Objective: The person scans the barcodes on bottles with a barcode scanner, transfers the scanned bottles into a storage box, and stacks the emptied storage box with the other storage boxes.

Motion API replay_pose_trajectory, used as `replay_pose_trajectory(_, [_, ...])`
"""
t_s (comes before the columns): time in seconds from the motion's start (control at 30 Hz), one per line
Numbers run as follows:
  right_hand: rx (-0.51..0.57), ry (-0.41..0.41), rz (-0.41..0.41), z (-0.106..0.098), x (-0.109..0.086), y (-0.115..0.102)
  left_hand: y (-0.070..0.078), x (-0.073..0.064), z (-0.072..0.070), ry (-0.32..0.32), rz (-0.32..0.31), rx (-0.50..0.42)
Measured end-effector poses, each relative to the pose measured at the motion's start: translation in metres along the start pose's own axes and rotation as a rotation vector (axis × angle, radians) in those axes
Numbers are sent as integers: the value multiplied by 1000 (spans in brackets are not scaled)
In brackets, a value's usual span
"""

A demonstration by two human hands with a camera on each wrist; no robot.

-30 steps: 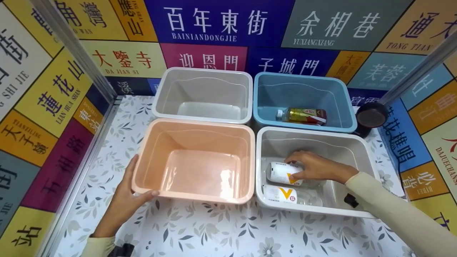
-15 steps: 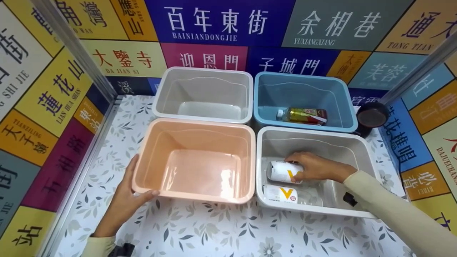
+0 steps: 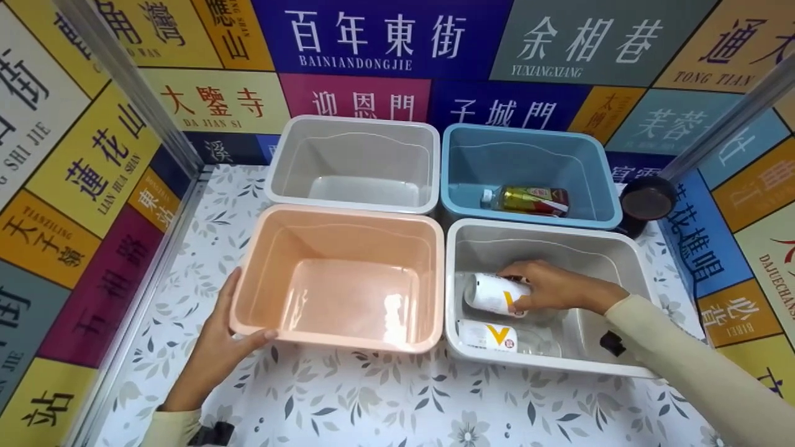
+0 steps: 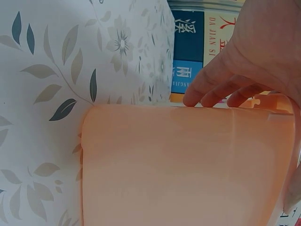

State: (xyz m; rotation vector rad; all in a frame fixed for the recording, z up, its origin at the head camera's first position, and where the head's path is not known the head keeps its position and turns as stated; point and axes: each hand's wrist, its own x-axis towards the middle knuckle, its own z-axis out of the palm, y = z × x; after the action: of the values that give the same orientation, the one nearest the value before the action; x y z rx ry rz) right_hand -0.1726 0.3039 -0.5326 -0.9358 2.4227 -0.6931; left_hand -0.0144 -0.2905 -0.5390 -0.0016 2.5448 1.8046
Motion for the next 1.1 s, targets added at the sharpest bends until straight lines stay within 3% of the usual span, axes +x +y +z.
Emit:
replay_pose_trajectory(0.3, [149,92,14,-18,-14,-6,0,0,0,1,-14,18])
replay_pose_trajectory(0.53, [184,160,32,-29,-27,-13,2,-1,-1,-4,-23,23])
replay_pose_trajectory(0.83, [208,158,121,-41,-38,-20,1,-1,0,1,5,21])
replay_pose_trajectory(1.1, [254,163,142,-49,-46,-24,0,0,1,7,7,10])
